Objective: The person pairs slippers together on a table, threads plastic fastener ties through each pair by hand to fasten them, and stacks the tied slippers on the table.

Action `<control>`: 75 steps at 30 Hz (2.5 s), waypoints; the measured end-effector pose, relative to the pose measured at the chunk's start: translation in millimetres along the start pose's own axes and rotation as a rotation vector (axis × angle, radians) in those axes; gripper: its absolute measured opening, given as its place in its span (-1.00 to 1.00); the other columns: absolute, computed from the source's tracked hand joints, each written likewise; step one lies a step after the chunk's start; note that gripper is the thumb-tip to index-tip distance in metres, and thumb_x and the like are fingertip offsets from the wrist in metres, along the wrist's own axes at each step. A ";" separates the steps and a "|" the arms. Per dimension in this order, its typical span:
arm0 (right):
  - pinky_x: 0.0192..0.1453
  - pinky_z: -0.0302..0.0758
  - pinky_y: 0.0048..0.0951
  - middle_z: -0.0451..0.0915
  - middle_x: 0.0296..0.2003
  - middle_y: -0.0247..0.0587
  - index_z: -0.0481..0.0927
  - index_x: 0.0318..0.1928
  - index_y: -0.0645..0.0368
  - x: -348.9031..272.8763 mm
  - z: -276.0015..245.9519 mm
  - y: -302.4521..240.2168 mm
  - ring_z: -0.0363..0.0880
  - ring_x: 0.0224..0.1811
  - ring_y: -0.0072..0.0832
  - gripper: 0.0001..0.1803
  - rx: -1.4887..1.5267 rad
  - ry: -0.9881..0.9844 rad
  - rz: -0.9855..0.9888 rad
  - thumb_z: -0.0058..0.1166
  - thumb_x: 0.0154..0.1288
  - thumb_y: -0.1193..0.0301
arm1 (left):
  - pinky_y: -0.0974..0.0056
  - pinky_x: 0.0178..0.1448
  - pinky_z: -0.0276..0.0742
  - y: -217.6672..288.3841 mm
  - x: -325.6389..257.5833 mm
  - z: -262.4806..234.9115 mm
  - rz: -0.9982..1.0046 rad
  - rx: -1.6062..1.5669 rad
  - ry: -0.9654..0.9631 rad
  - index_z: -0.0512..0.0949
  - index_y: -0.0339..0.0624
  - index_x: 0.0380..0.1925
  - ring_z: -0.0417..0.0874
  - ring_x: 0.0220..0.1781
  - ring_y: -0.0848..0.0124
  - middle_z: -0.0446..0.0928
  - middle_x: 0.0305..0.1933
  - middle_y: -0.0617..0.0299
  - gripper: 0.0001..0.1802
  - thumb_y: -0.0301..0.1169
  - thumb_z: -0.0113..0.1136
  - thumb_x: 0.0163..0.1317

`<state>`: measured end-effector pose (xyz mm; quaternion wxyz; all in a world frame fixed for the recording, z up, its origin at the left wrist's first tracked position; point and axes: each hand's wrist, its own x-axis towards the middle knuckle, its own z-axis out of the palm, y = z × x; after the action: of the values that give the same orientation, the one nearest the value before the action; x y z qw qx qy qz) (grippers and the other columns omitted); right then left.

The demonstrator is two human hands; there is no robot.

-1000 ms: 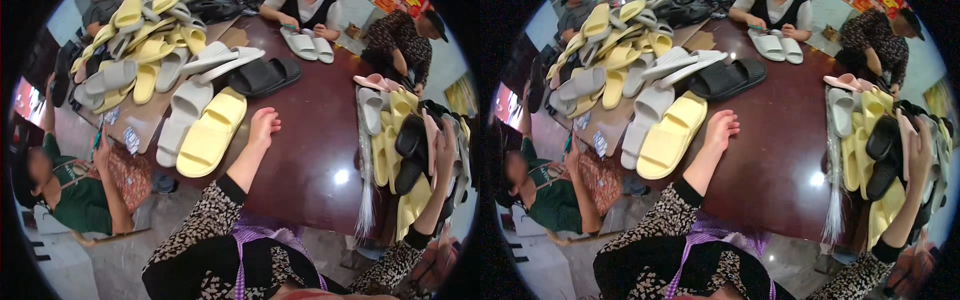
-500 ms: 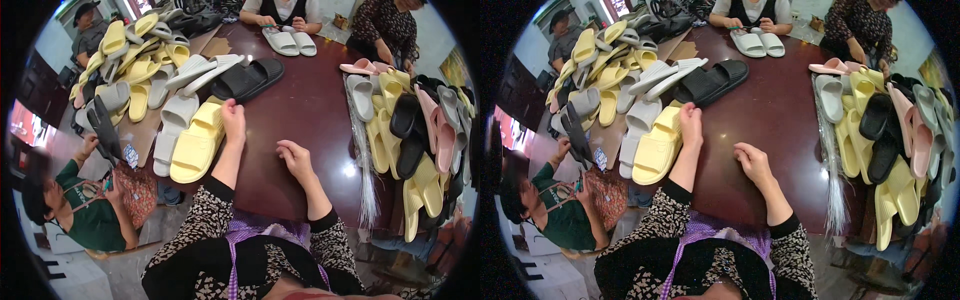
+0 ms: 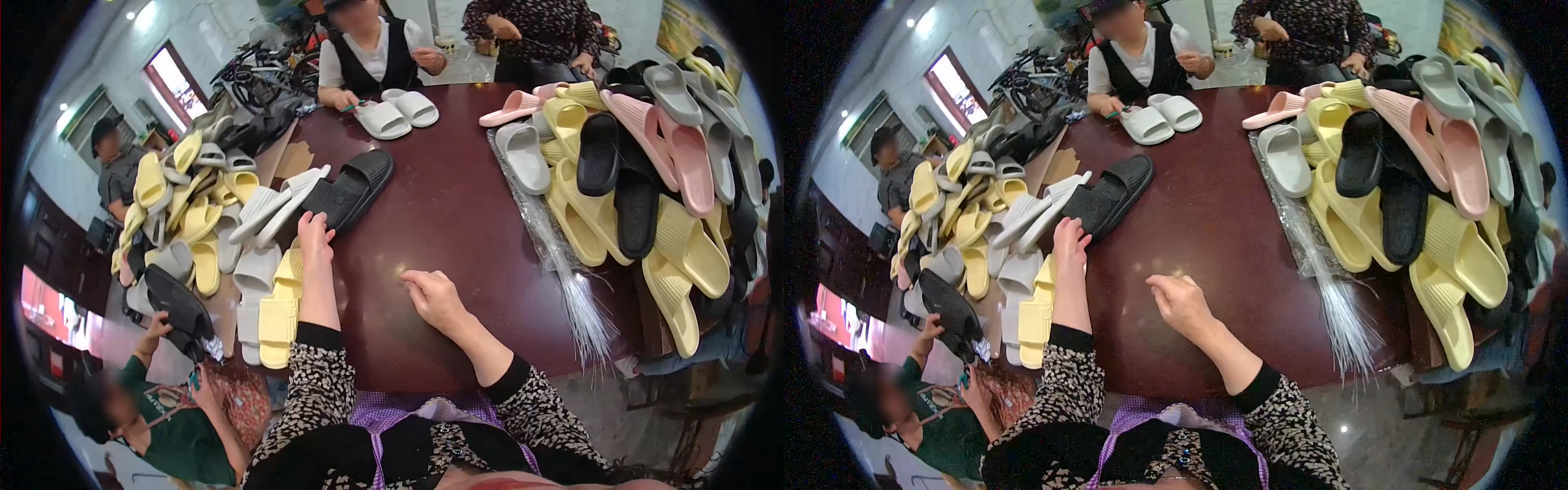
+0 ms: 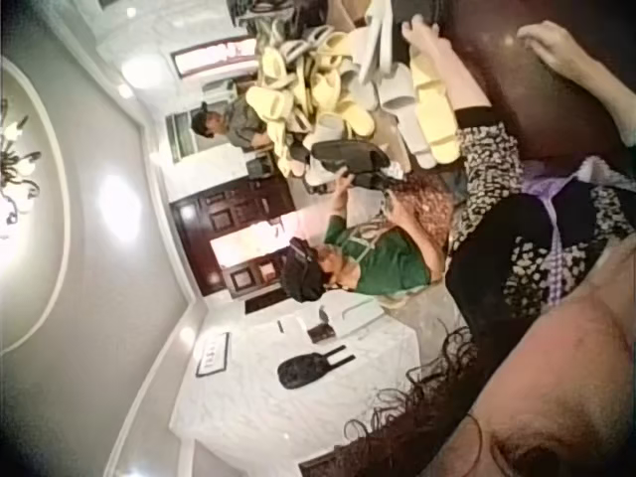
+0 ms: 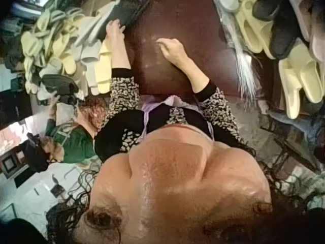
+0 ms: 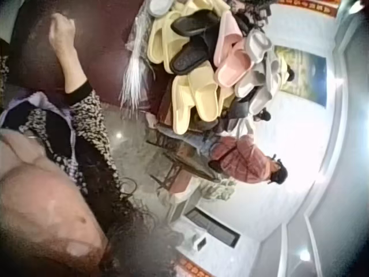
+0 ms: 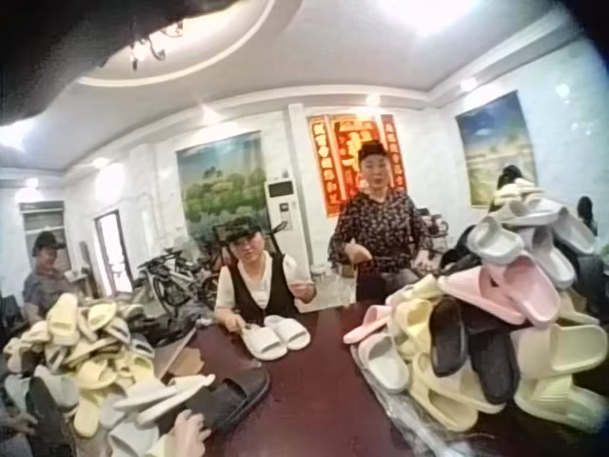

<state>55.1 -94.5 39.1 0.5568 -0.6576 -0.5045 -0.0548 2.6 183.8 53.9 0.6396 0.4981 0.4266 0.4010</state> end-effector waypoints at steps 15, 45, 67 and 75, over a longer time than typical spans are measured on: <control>-0.17 0.45 -0.59 0.55 -0.13 -0.31 0.42 0.07 0.23 32.9 -43.6 48.9 0.51 -0.16 -0.58 -0.61 0.670 0.435 0.643 0.10 0.24 0.41 | -0.13 0.06 0.43 -8.5 -82.4 9.5 -0.263 -0.601 -0.529 0.28 0.01 0.15 0.34 0.16 0.19 0.33 0.15 0.11 -0.57 -0.22 -0.01 0.29; 0.00 0.52 -0.17 0.54 -0.03 -0.19 0.42 0.07 0.19 24.2 -83.7 104.9 0.55 -0.05 -0.31 -0.58 1.175 0.832 0.627 -0.18 0.43 0.14 | 0.45 -0.25 0.45 28.4 -80.2 -33.2 0.175 -0.098 -0.441 0.54 -0.20 -0.07 0.49 -0.23 0.60 0.50 -0.26 0.40 -0.75 -0.43 0.07 0.27; 0.21 0.35 -0.40 0.50 0.04 -0.08 0.39 0.16 0.32 14.7 -63.4 106.9 0.46 0.09 -0.35 -0.55 0.461 0.372 0.683 -0.11 0.41 0.25 | 0.05 0.23 0.37 78.8 -9.0 -58.0 0.326 -0.145 -0.024 0.34 -0.30 0.11 0.49 0.10 0.13 0.43 0.12 0.00 -0.53 -0.36 0.08 0.21; 0.01 0.44 -0.48 0.60 -0.10 -0.21 0.53 0.01 0.26 36.1 -67.3 138.7 0.53 -0.04 -0.47 -0.69 0.267 0.455 0.603 0.00 0.34 0.35 | -0.12 0.06 0.47 49.6 -30.3 -107.4 -0.072 -0.622 -0.381 0.36 -0.24 -0.10 0.55 -0.04 -0.04 0.52 -0.09 -0.08 -0.74 -0.48 0.04 0.19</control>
<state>206.1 -107.9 -6.7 0.7260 -0.6691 -0.1555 0.0327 -112.9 196.1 91.9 0.8423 0.3303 0.1747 0.3886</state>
